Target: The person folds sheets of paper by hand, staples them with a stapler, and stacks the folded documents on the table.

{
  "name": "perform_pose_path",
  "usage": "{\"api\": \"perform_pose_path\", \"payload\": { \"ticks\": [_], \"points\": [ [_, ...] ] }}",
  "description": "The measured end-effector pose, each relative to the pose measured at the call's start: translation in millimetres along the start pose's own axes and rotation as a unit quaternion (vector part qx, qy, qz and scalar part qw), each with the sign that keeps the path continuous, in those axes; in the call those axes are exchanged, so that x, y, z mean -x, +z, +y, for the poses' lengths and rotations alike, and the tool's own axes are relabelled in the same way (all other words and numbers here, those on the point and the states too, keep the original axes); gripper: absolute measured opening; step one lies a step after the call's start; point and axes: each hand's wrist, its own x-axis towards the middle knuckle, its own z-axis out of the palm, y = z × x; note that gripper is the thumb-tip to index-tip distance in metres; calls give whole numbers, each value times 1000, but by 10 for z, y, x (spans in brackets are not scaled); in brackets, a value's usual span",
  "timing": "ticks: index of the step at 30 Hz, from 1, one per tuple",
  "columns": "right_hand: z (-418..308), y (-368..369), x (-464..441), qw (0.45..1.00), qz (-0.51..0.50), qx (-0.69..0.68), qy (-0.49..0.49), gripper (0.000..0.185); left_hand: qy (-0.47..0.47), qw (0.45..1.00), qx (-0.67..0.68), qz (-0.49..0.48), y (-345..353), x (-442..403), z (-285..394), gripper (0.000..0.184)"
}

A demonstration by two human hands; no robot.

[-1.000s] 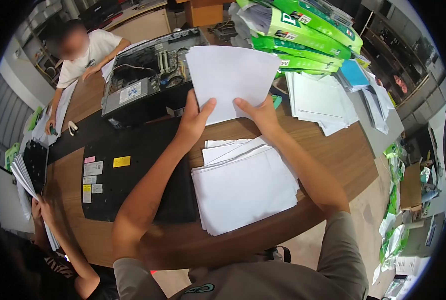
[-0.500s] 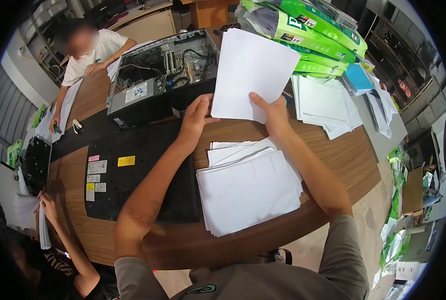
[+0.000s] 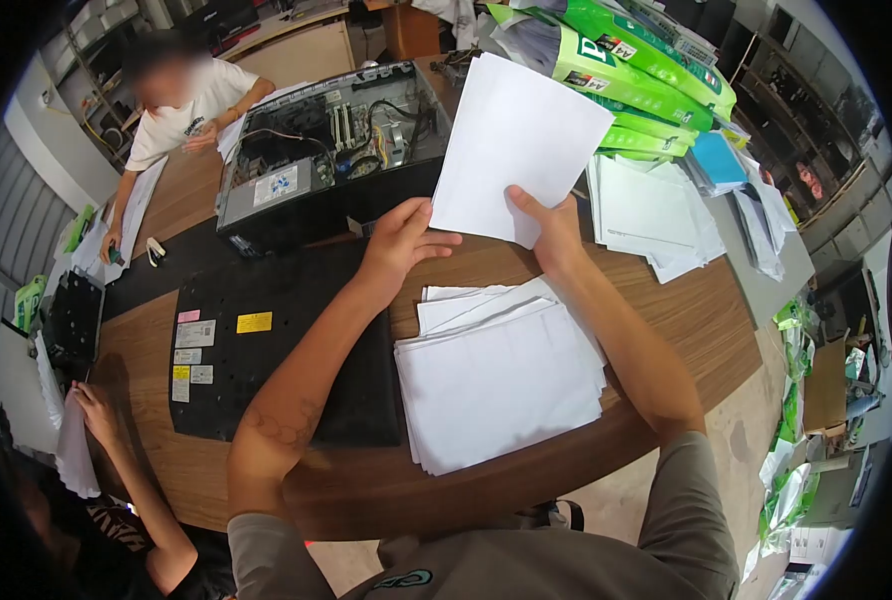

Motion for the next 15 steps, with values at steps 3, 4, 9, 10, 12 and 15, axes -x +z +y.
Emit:
{"api": "perform_pose_path", "payload": {
  "ticks": [3, 4, 9, 10, 12, 15],
  "points": [
    [29, -20, -24, 999, -2, 23, -23, 49, 17, 999, -14, 28, -4, -18, -53, 37],
    [49, -35, -37, 998, 2, 45, -33, 50, 19, 1000, -12, 22, -13, -29, -60, 37],
    [20, -49, -34, 998, 5, 54, -23, 47, 115, 987, -109, 29, 62, -8, -102, 27],
    [13, -49, -34, 998, 5, 54, -26, 47, 148, 975, -161, 27, 63, -13, -106, 24],
    [19, -44, -26, 999, -7, 41, -17, 47, 142, 979, -144, 32, 36, -20, -117, 22],
    [31, -36, -22, 997, 0, 65, -32, 47, 140, 981, -127, 39, 12, -41, -134, 19]
  ]
}}
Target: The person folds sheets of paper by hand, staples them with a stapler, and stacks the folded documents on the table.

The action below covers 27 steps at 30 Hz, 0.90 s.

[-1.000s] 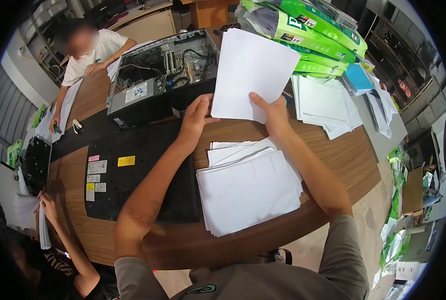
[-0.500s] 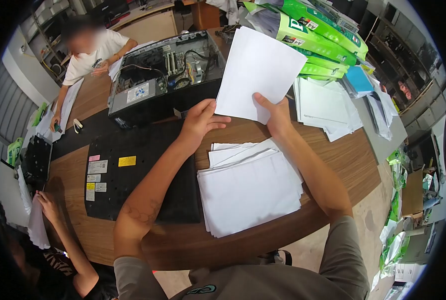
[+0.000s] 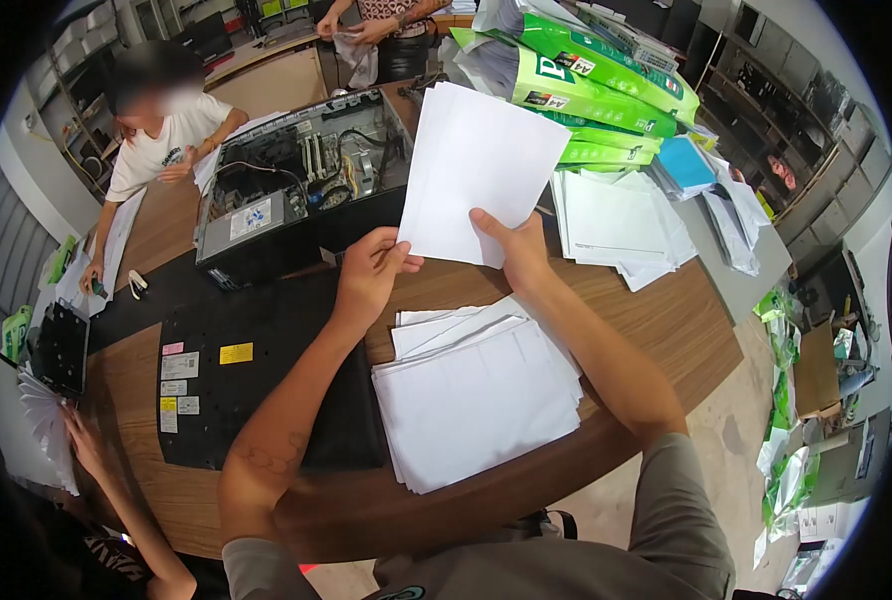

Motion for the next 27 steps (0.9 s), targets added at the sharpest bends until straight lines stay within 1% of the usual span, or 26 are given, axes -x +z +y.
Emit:
{"api": "perform_pose_path", "payload": {
  "ticks": [2, 4, 5, 7, 8, 9, 10, 11, 13, 14, 15, 16, 17, 18, 20, 22, 23, 24, 26, 27],
  "points": [
    [4, -6, 1, 1000, -3, 10, -4, 46, 2, 1000, -1, 3, -7, 0, -23, 19],
    [-2, -5, 13, 1000, -6, 20, -6, 46, -18, 1000, -15, 14, -19, 6, -35, 17],
    [-9, -5, 15, 999, -7, 44, -13, 46, -18, 1000, -16, 16, -28, 10, -41, 17],
    [-13, -24, 16, 997, -10, 68, -17, 46, -27, 995, -88, 27, -16, 27, -31, 16],
    [-11, -42, 6, 995, -13, 96, -28, 46, -29, 995, -89, 29, 0, 35, -32, 16],
    [-26, -41, 4, 992, -18, 123, -37, 47, 16, 990, -135, 37, 27, 38, -26, 16],
    [-37, -44, 12, 992, -21, 122, -33, 47, 60, 981, -182, 43, 44, 50, -24, 17],
    [-50, -51, 30, 989, -33, 140, -23, 47, 53, 980, -184, 47, 49, 59, -24, 17],
    [-75, -8, 76, 986, -52, 156, -9, 48, 20, 997, -70, 15, 38, 39, 73, 21],
    [-75, 14, 99, 986, -64, 154, -6, 51, -5, 999, -40, -4, 14, 45, 116, 31],
    [-89, 49, 127, 985, -75, 153, -3, 54, -8, 999, -42, 1, -3, 36, 102, 31],
    [-127, 94, 162, 986, -79, 149, 3, 47, -4, 999, -34, -8, -9, 21, 87, 37],
    [-154, 127, 189, 986, -81, 147, 6, 47, 0, 1000, -26, -18, -22, 9, 76, 43],
    [-176, 154, 209, 985, -83, 152, 7, 46, -2, 1000, -26, -17, -46, -4, 77, 43],
    [-203, 195, 241, 984, -86, 156, 8, 46, -63, 996, -10, -56, -81, -21, 81, 47],
    [-225, 219, 259, 989, -88, 116, 33, 43, -58, 998, -10, -39, -54, 6, 93, 47],
    [-196, 211, 244, 989, -85, 118, 31, 43, -52, 998, -9, -24, -20, 10, 95, 46],
    [-152, 204, 225, 990, -73, 117, 24, 41, -51, 998, -7, -30, 14, 14, 108, 46],
    [-103, 182, 214, 991, -53, 119, 13, 38, -40, 996, -77, -2, 55, 32, 142, 42],
    [-99, 198, 222, 988, -52, 142, 5, 35, -38, 996, -74, -9, 77, 33, 144, 42]
  ]
}}
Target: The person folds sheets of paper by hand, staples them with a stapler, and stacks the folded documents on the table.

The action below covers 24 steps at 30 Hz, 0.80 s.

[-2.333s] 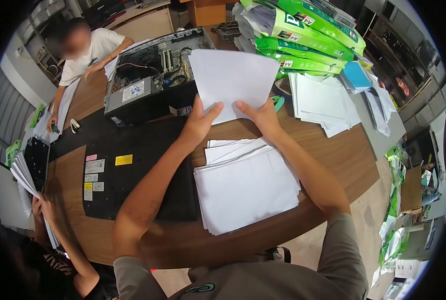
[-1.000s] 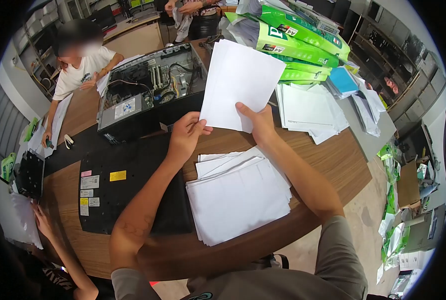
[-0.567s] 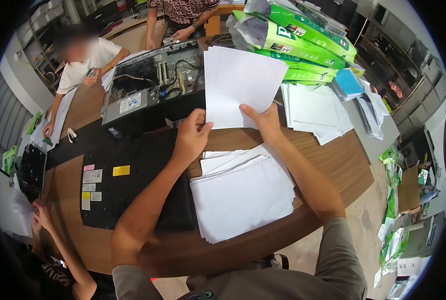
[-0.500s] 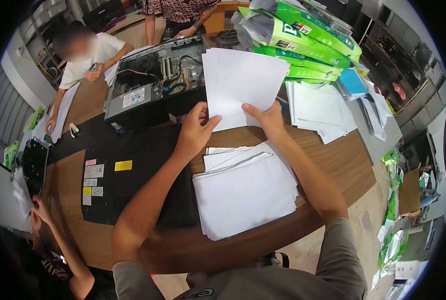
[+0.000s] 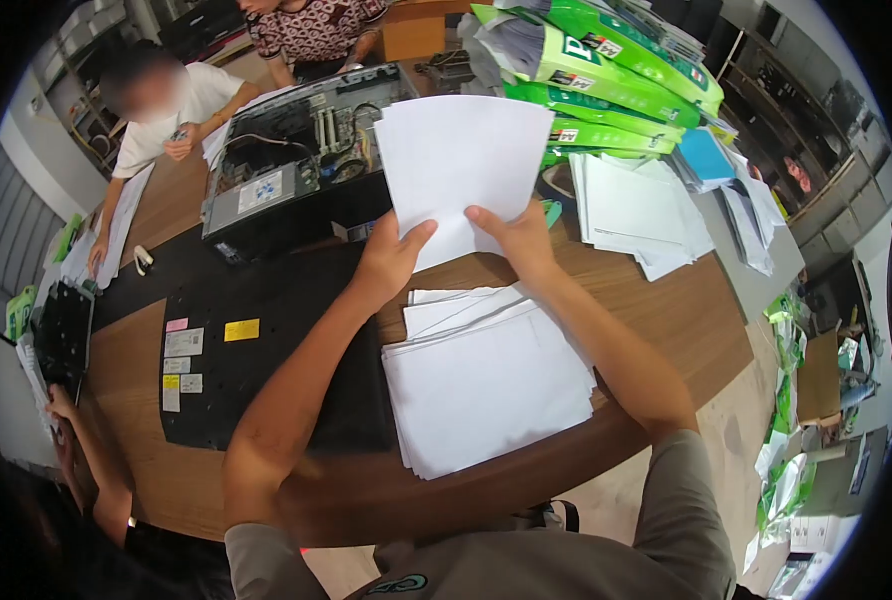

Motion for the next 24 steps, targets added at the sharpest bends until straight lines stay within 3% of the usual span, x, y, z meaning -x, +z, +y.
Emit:
{"api": "perform_pose_path", "payload": {
  "ticks": [2, 4, 11, 13, 16, 18, 20, 21, 24],
  "points": [
    [-2, 19, 17, 1000, 7, 25, -5, 32, 24, 987, -139, 79, 33, 19, -7, 39],
    [-8, 30, 19, 994, -40, 76, -61, 31, 42, 988, -119, 91, 26, 14, -44, 36],
    [72, 12, -6, 991, 12, 111, -73, 31, 65, 996, -64, 24, -32, 8, -187, 39],
    [-49, 42, 43, 992, 13, 117, -50, 31, 29, 995, 89, -30, -62, -6, -132, 37],
    [-59, 45, 24, 991, 17, 127, -35, 30, 33, 999, 38, 7, -31, -13, -126, 38],
    [-44, 30, 22, 990, 29, 109, -81, 30, 37, 997, 72, -8, -54, -23, -150, 36],
    [-31, 24, 42, 993, 11, 98, -67, 30, 13, 999, 51, 2, -28, -37, -186, 40],
    [26, 20, 32, 992, 0, 113, -49, 30, -71, 997, -38, 18, 23, 31, -39, 39],
    [58, -10, -8, 991, -6, 125, -40, 30, -88, 992, -87, 31, -4, -47, -165, 41]
  ]
}}
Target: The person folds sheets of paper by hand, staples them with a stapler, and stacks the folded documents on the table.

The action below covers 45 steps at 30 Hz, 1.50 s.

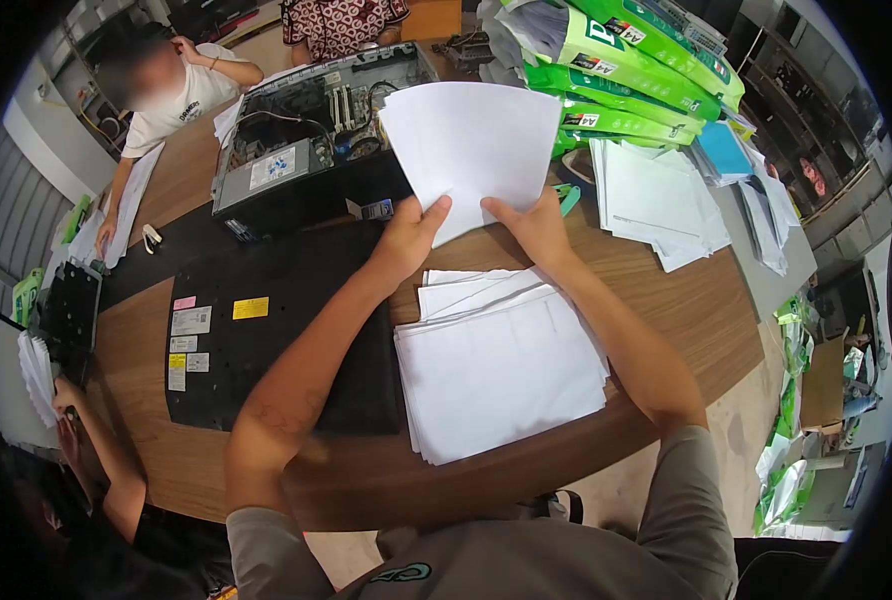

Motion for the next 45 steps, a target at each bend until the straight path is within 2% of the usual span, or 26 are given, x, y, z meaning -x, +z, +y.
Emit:
{"api": "perform_pose_path", "payload": {
  "ticks": [1, 2, 4, 5, 7, 8, 10, 11, 13, 17, 19, 20, 22, 26, 30, 32, 34, 38, 40, 45],
  "points": [
    [-13, -14, -8, 1000, 1, -1, -5, 30, -57, 995, -82, 14, -43, 9, 105, 42],
    [-6, -17, -5, 1000, 0, 0, -3, 30, -58, 995, -80, 14, -31, -5, 57, 42],
    [10, -6, 5, 1000, 0, -31, 2, 32, 129, 989, 72, 2, -11, -14, -31, 43],
    [48, -14, -1, 999, 1, -32, 3, 32, 128, 989, 71, 1, -11, -11, -70, 43],
    [93, -37, -33, 998, -57, -25, 9, 34, 44, 999, 20, 10, -24, 19, -22, 42],
    [108, -53, -49, 998, -56, -25, 8, 34, 46, 999, 19, 10, -28, 19, 5, 42],
    [48, -82, -47, 998, -45, -40, -12, 41, 114, 992, 55, 12, -23, 28, 52, 43],
    [81, -90, -41, 998, -44, -40, -8, 41, 111, 992, 57, 10, -17, 51, 62, 43],
    [160, -90, -61, 996, -86, -4, 31, 43, -20, 999, -47, -2, -30, 92, 109, 43],
    [234, -97, -122, 996, -79, -25, 35, 46, -13, 998, 57, -30, -52, 49, 67, 42],
    [162, -108, -105, 997, -54, -55, -4, 39, -4, 987, 147, -57, -72, 25, 62, 40],
    [157, -116, -116, 997, -56, -56, -3, 39, -6, 988, 146, -56, -82, 25, 53, 40],
    [116, -130, -152, 973, -62, -210, 78, 47, 1, 975, 205, -79, -99, 40, 87, 40],
    [48, -140, -133, 976, -64, -197, 70, 46, 4, 979, 177, -96, -120, 23, 66, 40],
    [1, -155, -134, 977, -54, -193, 78, 45, 76, 977, 194, -52, -117, 36, 42, 30],
    [20, -174, -150, 970, -54, -219, 91, 56, 105, 971, 212, -37, -103, 16, 1, 29],
    [27, -173, -150, 968, -53, -226, 96, 54, 131, 974, 184, 0, -89, -4, -22, 28],
    [69, -147, -139, 962, -46, -246, 104, 51, 118, 985, 124, 19, -79, 15, -32, 28],
    [32, -111, -108, 963, -42, -248, 101, 50, 162, 985, 24, 57, -66, 0, -65, 27],
    [-72, -84, -42, 959, -42, -270, 78, 47, 171, 983, -12, 73, -75, 1, -81, 27]
  ]
}}
